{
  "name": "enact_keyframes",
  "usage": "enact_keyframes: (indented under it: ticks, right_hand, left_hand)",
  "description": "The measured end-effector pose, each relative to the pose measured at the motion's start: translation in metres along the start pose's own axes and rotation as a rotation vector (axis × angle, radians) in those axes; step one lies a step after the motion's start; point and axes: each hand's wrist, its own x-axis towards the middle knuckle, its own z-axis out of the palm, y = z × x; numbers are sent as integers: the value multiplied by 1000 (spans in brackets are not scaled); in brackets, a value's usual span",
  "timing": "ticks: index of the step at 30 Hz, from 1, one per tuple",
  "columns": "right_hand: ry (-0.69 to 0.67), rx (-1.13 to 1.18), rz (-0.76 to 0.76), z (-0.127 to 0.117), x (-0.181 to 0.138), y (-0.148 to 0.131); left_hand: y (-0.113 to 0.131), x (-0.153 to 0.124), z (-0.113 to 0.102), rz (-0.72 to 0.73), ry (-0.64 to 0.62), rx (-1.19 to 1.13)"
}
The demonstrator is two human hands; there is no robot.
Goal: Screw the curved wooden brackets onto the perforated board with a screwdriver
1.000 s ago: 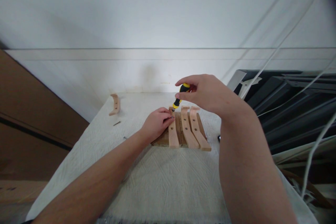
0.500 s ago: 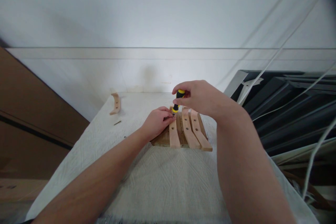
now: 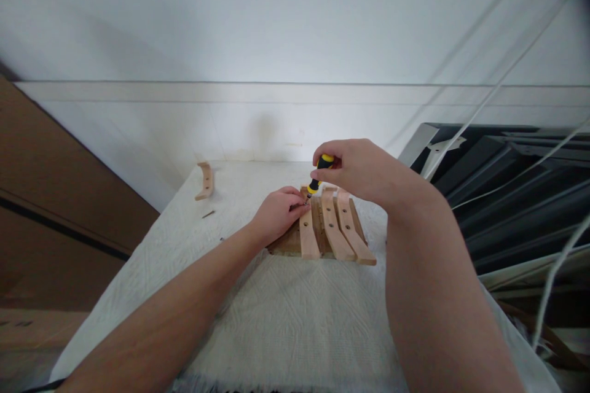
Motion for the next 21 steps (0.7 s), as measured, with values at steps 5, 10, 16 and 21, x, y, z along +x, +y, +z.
enact_keyframes:
  ticks: [5, 10, 16, 21]
  right_hand:
    - [-6, -55, -3, 3, 2, -2]
    - [-4, -65, -23, 7, 3, -4]
    - [-9, -78, -43, 3, 2, -11]
    - [66, -84, 4, 5, 5, -17]
  left_hand:
    - [-1, 0, 1, 1, 11, -8]
    - [1, 0, 0, 6, 3, 0]
    - [4, 0, -2, 5, -1, 1]
    - [4, 0, -1, -9, 2, 2]
